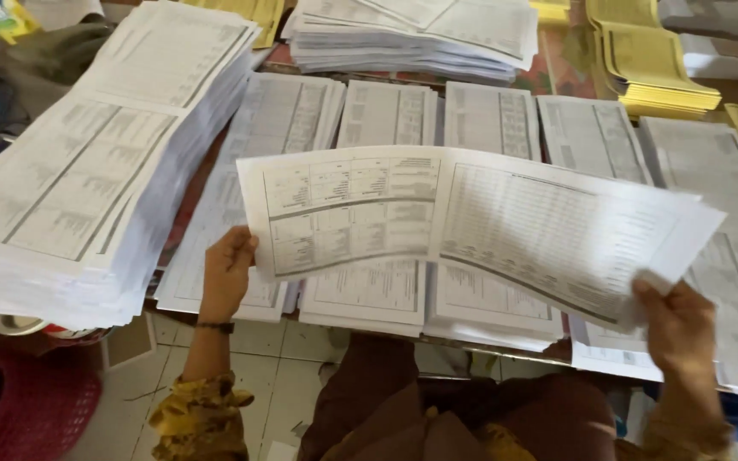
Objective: The person sits on the floor and sorts through stacks of printed papers on a low table. They pick up sheets, flip through them, and place them into separate piles, occasionally adjusting the stacks to keep them aligned.
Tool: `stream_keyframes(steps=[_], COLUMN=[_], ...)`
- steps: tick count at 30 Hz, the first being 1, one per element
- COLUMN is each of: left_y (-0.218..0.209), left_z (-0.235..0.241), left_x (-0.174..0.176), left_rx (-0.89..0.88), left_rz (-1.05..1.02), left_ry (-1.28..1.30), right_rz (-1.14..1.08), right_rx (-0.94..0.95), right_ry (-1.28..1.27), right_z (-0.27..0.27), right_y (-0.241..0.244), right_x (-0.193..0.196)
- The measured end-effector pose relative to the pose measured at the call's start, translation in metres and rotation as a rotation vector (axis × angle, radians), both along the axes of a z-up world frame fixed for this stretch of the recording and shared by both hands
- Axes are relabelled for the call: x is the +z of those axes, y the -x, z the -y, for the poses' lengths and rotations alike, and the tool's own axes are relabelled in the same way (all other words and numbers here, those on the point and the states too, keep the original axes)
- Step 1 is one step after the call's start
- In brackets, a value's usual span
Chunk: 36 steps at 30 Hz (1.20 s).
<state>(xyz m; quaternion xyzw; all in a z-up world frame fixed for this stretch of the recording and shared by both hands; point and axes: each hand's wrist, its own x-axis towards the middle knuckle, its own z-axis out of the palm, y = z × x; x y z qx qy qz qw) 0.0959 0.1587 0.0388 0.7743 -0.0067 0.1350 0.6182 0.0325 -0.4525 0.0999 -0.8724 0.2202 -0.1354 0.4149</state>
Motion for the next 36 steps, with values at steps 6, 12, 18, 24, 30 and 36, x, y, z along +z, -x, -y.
stream_keyframes(steps=[6,12,18,24,30,36], left_y=[0.012,0.005,0.01,-0.004,0.002,-0.002], left_z=[-0.008,-0.024,-0.003,0.005,-0.011,-0.004], left_x=[0.052,-0.016,0.015,-0.015,-0.007,-0.005], left_rx=[0.023,-0.016,-0.031,-0.145,-0.049,-0.144], left_rz=[-0.287,-0.571,-0.672,-0.649,-0.674,-0.672], left_ry=[0.241,-0.052,-0.104,-0.308,-0.227,-0.284], right_rz=[-0.174,-0.182,-0.374,-0.462,-0.423,-0.26], right_rx=[-0.101,0.158,0.002,0.122,0.154,0.136], right_ry=[0.017,-0.337,-0.277,-0.013,0.054,-0.132], right_z=[-0.009,0.066,0.032,0.035,0.026,0.033], right_y=[0.0,-0.029,-0.019,-0.04,-0.034,-0.035], right_x=[0.054,-0.074,-0.037,-0.075,-0.057,-0.062])
